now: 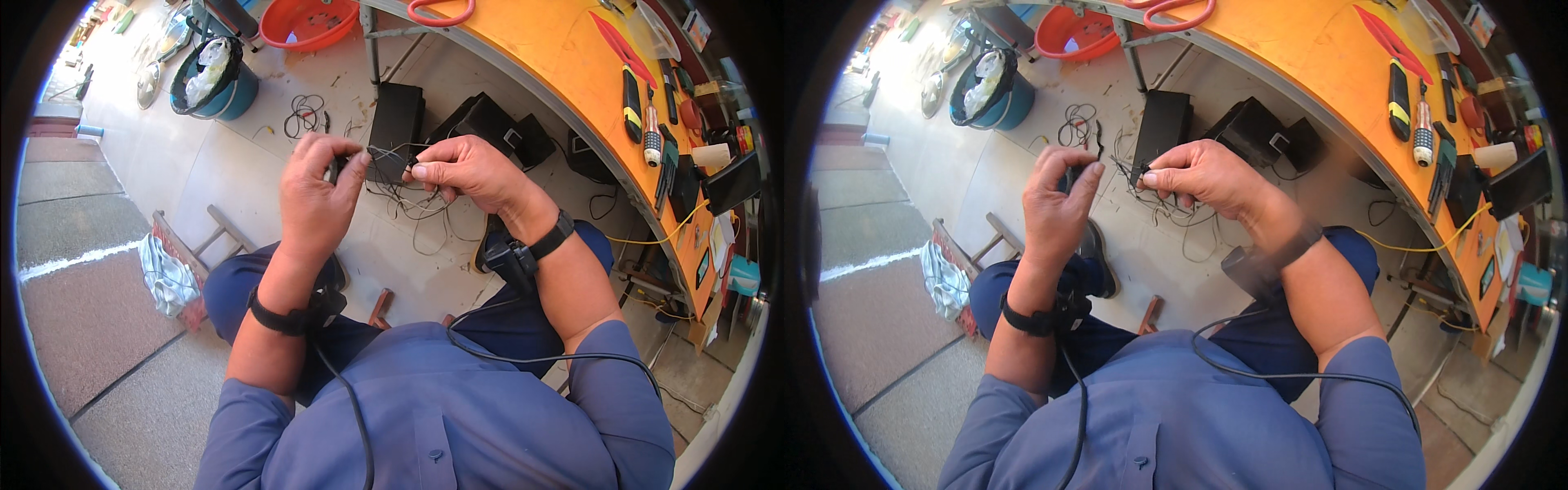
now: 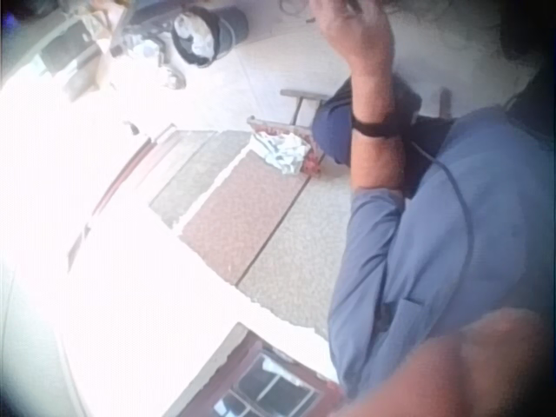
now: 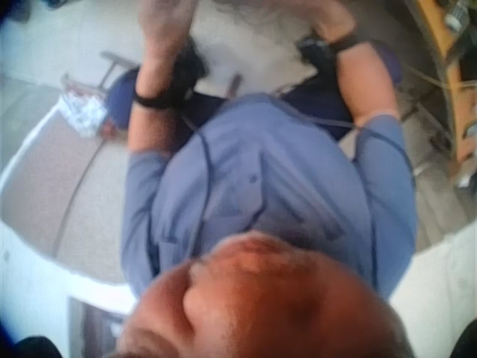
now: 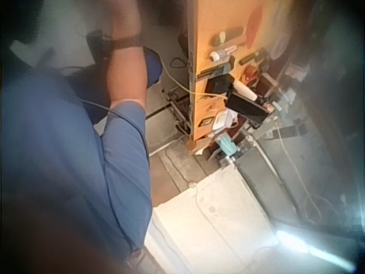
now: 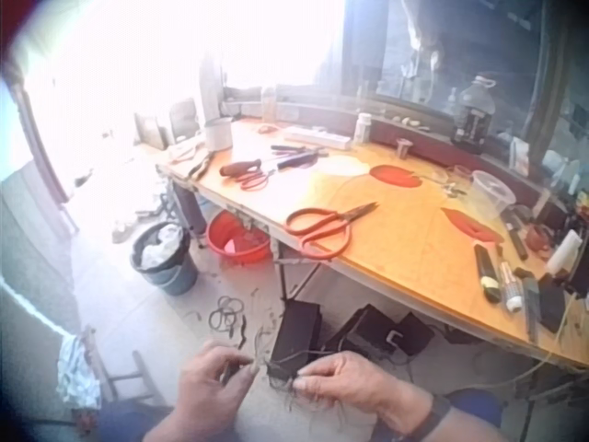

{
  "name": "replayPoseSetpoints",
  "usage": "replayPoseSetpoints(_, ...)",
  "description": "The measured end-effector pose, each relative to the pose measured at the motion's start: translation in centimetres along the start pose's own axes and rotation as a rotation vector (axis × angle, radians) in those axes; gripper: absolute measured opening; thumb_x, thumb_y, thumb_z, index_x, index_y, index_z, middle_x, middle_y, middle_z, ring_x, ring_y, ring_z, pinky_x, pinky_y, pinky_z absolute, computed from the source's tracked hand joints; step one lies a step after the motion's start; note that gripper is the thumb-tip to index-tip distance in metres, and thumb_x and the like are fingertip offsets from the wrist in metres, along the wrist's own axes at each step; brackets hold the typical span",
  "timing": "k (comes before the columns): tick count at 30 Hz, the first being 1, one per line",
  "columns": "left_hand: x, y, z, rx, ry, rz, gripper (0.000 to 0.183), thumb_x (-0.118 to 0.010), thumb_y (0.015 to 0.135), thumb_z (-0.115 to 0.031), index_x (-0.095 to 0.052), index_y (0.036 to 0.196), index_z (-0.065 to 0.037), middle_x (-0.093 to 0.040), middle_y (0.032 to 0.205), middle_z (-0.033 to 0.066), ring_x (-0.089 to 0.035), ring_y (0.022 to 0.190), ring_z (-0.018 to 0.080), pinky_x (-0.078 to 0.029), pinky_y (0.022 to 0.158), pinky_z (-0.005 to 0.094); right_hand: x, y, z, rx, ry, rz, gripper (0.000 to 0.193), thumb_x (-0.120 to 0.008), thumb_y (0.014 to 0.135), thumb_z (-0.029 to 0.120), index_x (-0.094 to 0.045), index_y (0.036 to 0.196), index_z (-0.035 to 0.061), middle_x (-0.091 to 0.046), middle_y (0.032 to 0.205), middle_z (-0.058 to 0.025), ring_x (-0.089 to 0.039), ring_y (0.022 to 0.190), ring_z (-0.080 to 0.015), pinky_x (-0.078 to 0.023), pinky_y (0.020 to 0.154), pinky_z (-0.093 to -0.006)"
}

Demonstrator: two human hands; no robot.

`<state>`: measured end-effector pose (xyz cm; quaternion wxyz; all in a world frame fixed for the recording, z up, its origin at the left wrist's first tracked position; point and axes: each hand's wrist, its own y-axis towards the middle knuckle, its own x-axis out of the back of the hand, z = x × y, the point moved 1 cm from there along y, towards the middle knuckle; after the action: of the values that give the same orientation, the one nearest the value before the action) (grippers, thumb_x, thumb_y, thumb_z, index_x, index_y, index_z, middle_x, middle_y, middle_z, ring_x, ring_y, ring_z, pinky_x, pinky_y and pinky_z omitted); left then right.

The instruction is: The person twists two thin wires together, then wraps the joint with black electrical tape. They continue to wrap additional tape around the connection, adjusting the wires and tape as needed.

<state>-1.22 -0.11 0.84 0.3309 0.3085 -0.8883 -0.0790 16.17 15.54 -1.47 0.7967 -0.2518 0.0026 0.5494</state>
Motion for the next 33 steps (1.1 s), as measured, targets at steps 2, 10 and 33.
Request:
replayPoseSetpoints(2, -0.3, -0.5, 0.3, 0.304, -0.182, 0.219, 0.017, -0.079, 0.089, -0.011, -0.073, 0.102, -0.002, -0.068, 0.092, 0.0059, -0.063, 0.086, 0.0157, -0.051, 0.076, 0.029, 0.1, 0.0, 0.1, 0.011, 0.026, -0.023, 0.021, -0.076, 0.094, 0.022, -0.079, 0.101, 0.0026, -0.066, 0.076, 0.0008, -0.054, 0.063, -0.0055, -0.043, 0.055, -0.0199)
replayPoseSetpoints(10, -2.9, -1.9, 0.1, 0.689, -0.856, 0.394, 0.034, -0.074, 0.097, -0.017, -0.068, 0.125, 0.002, -0.071, 0.107, 0.0029, -0.061, 0.098, 0.0096, -0.049, 0.089, 0.0246, 0.2, 0.0, 0.0, -0.025, 0.078, 0.046, 0.021, -0.072, 0.097, 0.024, -0.078, 0.096, 0.0037, -0.064, 0.073, 0.0023, -0.052, 0.06, -0.0046, -0.041, 0.054, -0.0193)
replayPoseSetpoints(33, -3.0, -1.9, 0.4, 0.672, -1.044, 0.385, 0.024, -0.073, 0.097, -0.011, -0.068, 0.117, 0.001, -0.071, 0.101, 0.0052, -0.065, 0.096, 0.0123, -0.052, 0.089, 0.027, -0.2, -0.2, 0.1, -0.086, 0.054, 0.158, 0.024, -0.069, 0.099, 0.029, -0.076, 0.097, 0.0055, -0.061, 0.073, 0.0039, -0.048, 0.058, -0.0039, -0.036, 0.053, -0.0186)
